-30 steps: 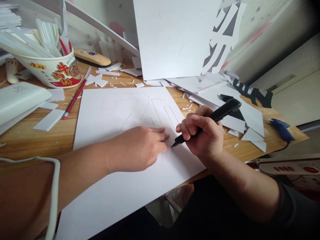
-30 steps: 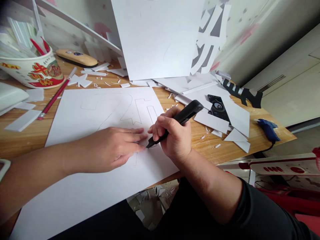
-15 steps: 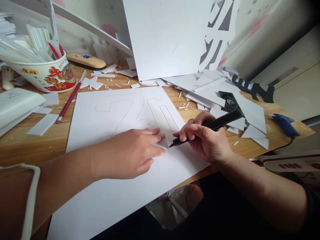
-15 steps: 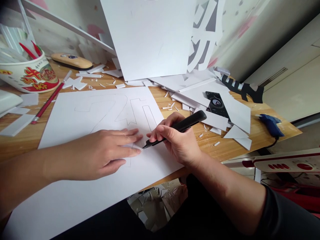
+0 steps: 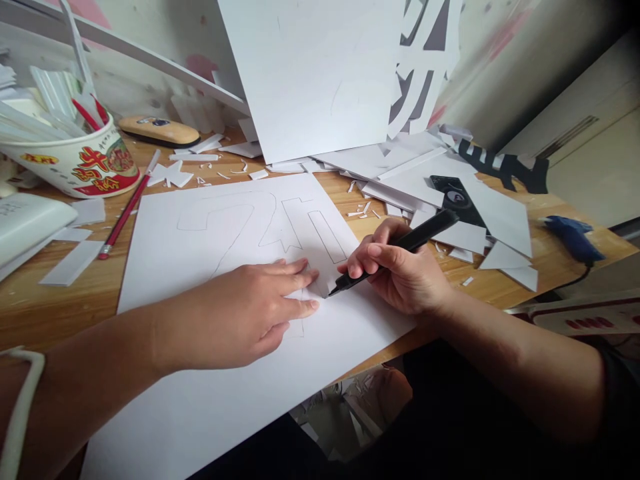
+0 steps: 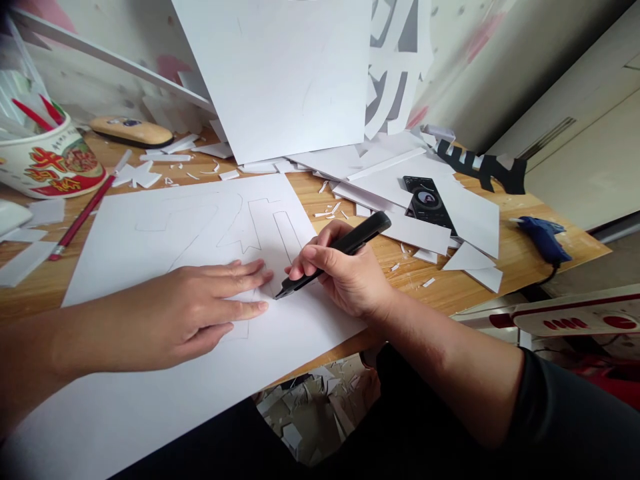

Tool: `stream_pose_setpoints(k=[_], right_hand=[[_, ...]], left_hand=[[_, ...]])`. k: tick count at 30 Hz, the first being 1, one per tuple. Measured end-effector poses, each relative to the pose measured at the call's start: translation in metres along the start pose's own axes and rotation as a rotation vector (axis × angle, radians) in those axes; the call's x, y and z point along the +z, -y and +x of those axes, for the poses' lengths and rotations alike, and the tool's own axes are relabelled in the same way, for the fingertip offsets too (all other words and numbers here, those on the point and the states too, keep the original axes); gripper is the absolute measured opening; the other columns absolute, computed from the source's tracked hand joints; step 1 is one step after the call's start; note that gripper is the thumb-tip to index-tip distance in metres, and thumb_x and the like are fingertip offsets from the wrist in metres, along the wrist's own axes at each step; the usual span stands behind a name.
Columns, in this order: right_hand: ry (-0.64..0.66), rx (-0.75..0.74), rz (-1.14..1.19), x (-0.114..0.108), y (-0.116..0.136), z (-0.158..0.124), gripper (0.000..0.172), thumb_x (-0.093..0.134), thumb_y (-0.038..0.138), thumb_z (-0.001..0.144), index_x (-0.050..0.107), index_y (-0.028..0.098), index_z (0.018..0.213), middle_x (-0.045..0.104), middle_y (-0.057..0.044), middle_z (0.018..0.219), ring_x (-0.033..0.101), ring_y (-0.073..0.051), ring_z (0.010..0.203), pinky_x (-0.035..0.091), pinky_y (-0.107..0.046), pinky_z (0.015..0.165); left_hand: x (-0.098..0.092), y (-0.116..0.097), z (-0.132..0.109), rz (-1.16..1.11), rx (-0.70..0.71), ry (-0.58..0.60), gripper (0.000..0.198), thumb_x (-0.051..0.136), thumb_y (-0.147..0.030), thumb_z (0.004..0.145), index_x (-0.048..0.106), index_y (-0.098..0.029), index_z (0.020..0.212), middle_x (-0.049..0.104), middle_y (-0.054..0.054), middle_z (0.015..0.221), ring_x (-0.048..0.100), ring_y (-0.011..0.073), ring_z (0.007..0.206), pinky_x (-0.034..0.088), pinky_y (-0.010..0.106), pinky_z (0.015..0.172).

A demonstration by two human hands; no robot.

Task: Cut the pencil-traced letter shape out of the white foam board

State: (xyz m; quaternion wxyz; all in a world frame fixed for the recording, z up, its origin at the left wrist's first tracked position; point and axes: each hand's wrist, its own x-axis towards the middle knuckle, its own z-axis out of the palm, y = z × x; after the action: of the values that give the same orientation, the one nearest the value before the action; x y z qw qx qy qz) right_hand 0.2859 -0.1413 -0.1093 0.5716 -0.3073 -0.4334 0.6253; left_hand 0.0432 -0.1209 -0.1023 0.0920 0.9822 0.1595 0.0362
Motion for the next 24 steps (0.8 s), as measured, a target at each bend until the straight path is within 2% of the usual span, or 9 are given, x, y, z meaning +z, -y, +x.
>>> stream_pose_setpoints(k=[7, 11, 17, 24], right_hand=[[-0.031, 0.031, 0.067, -0.005, -0.001, -0.001, 0.029, 0.076, 0.017, 0.072, 0.049, 0.021, 0.065, 0.06, 0.007, 0.052, 0.065, -0.014, 0.057, 0.058, -0.037, 0.073], [-0.061, 0.047, 0.086, -0.008, -0.002, -0.001, 0.028, 0.075, 0.016, 0.072, 0.049, 0.021, 0.065, 0.06, 0.007, 0.052, 0.065, -0.013, 0.057, 0.058, -0.038, 0.074], [-0.054, 0.033, 0.095, -0.011, -0.003, -0.001, 0.026, 0.074, 0.015, 0.072, 0.05, 0.021, 0.063, 0.06, 0.006, 0.052, 0.065, -0.013, 0.057, 0.058, -0.036, 0.074], [-0.055, 0.027, 0.096, -0.015, -0.004, 0.0, 0.024, 0.072, 0.015, 0.073, 0.051, 0.021, 0.064, 0.061, 0.006, 0.052, 0.066, -0.014, 0.057, 0.058, -0.035, 0.073]], left_hand=[[-0.007, -0.003, 0.002, -0.028, -0.011, 0.028, 0.043, 0.047, -0.014, 0.091, 0.067, -0.022, 0.129, 0.053, 0.013, 0.147, 0.045, 0.031, 0.139, 0.037, 0.047, 0.116], [-0.005, -0.001, 0.001, -0.049, -0.008, 0.019, 0.043, 0.049, -0.014, 0.09, 0.068, -0.023, 0.128, 0.053, 0.011, 0.148, 0.043, 0.0299, 0.14, 0.036, 0.047, 0.118], [-0.001, 0.002, -0.001, -0.062, 0.0, -0.016, 0.045, 0.049, -0.013, 0.089, 0.067, -0.024, 0.129, 0.052, 0.01, 0.149, 0.042, 0.029, 0.142, 0.036, 0.046, 0.118], [-0.006, -0.001, 0.002, -0.072, -0.015, 0.016, 0.047, 0.049, -0.009, 0.086, 0.068, -0.022, 0.128, 0.052, 0.011, 0.148, 0.043, 0.0296, 0.14, 0.037, 0.045, 0.117]])
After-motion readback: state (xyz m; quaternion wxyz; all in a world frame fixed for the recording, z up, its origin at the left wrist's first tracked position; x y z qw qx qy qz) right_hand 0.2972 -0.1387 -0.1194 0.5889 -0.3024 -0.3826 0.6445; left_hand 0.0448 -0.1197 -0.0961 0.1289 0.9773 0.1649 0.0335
